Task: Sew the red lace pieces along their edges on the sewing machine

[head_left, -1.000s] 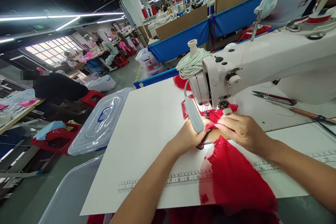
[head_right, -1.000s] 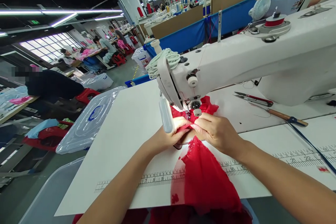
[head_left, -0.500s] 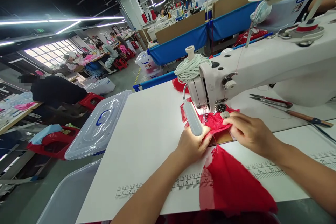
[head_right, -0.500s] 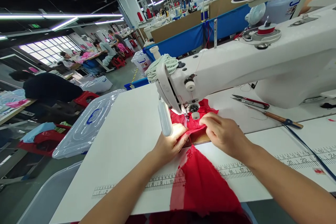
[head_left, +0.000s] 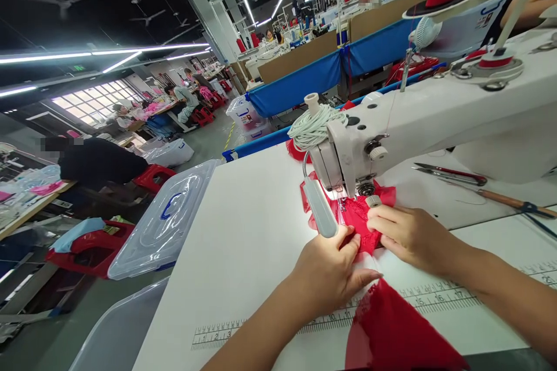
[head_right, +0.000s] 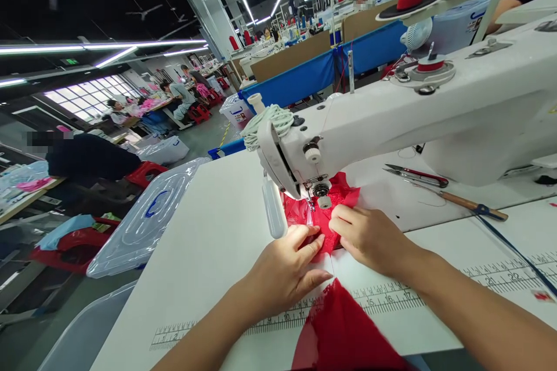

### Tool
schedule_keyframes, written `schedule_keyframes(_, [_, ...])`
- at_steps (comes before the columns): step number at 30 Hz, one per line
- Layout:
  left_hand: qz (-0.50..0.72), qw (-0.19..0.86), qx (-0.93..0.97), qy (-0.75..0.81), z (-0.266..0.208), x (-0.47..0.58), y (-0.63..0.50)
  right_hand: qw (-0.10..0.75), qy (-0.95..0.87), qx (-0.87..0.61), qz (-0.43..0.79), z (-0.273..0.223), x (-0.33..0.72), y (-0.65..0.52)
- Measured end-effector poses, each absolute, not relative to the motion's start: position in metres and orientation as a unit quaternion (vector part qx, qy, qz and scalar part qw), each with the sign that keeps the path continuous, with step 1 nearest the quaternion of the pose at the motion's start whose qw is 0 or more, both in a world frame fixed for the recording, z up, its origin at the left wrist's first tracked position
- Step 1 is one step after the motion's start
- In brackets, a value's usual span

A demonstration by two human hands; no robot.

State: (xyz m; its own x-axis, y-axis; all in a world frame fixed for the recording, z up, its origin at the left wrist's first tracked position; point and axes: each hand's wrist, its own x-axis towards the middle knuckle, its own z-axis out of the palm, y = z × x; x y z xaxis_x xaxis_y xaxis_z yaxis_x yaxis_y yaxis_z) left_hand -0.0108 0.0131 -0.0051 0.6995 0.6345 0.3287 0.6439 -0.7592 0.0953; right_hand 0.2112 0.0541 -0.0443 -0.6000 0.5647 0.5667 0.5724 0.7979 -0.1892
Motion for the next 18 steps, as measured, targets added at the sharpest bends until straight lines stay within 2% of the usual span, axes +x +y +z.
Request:
schedule_keyframes(6, [-0.133,0.036,-0.915,-0.379,-0.001,-0.010,0.009,0.322,-0.891,-0.319,-0.023,-0.041,0.212,0.054])
schedule_keyframes(18, [-0.174,0.092,-0.907,-0.372,-0.010,-0.007,0.005,0.306,-0.897,-0.316,-0.046,-0.036,0.215,0.054])
